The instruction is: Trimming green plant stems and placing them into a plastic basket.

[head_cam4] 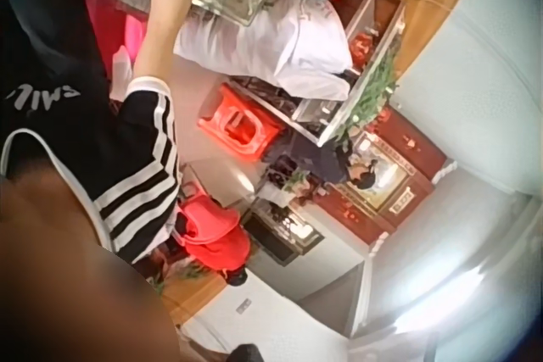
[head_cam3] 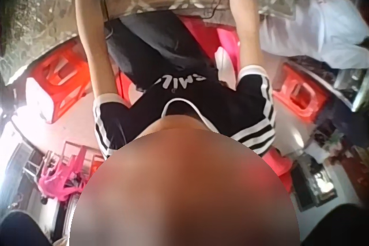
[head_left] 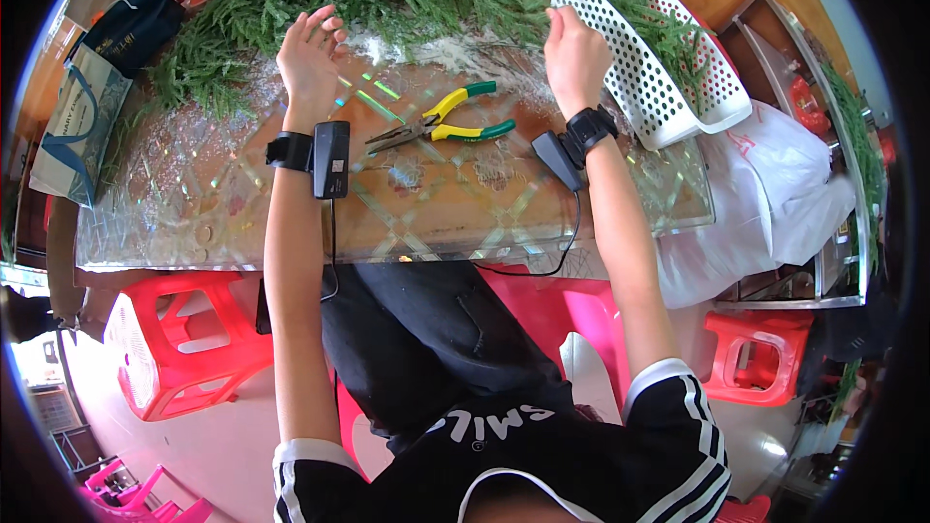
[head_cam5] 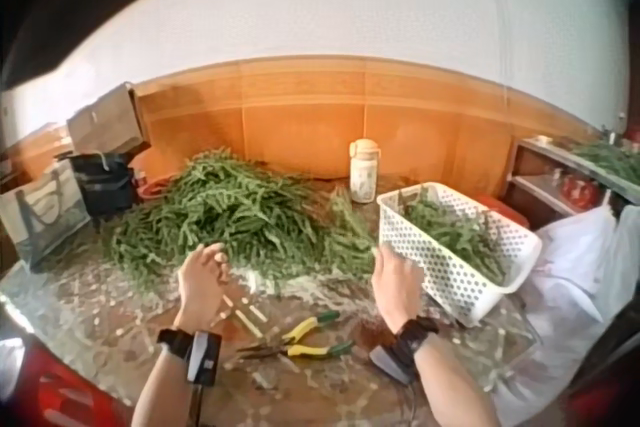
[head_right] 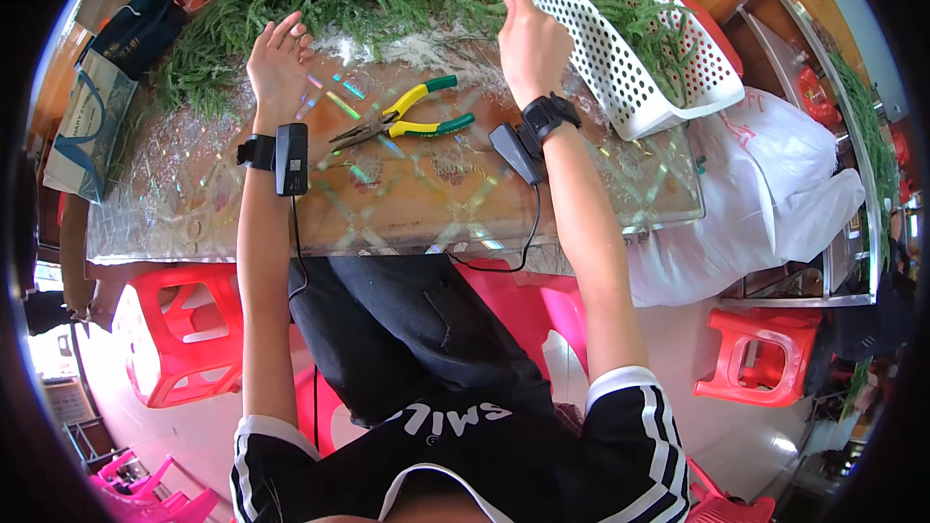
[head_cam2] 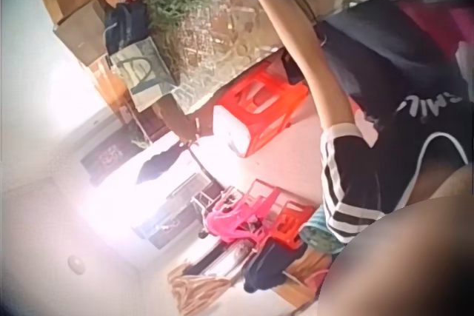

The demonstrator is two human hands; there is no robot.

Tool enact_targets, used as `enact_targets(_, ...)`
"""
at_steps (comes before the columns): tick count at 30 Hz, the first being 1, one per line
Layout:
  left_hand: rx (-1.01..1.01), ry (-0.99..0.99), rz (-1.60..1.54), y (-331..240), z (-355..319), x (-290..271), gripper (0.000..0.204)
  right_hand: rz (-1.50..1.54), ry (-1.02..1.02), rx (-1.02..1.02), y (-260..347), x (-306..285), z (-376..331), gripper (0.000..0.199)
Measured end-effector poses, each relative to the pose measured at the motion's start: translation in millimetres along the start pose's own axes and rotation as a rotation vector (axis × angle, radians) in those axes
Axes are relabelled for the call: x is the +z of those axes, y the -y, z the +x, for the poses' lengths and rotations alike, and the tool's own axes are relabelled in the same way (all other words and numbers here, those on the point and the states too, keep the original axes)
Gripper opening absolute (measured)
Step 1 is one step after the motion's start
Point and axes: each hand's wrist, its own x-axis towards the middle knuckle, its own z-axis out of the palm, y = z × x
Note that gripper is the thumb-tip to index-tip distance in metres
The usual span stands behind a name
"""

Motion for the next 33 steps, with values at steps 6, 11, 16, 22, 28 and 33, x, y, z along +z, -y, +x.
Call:
enact_targets(6, 0.005, 0.058, -0.02, 1, 6, -6, 0.039, 0.04, -0.13, -0.061, -1, 6, 1, 0.017)
enact_targets(11, 0.006, 0.009, -0.006, 1, 3, -4, 0.04, -0.054, -0.073, -0.073, -5, 10, -3, 0.018)
enact_targets(16, 0.008, 0.034, -0.028, -2, 3, -6, 0.041, -0.045, -0.148, -0.064, 1, 4, -2, 0.019)
enact_targets(22, 0.013, 0.021, -0.035, 0, 3, -3, 0.041, -0.03, -0.112, -0.047, -6, 11, -1, 0.018)
enact_targets(28, 0.011, 0.021, -0.015, -2, 2, -1, 0.04, 0.005, -0.242, -0.012, -4, 3, 6, 0.017)
enact_targets(33, 0.011, 0.092, -0.023, 2, -3, 10, 0.04, 0.176, -0.308, 0.05, 3, -5, 6, 0.023)
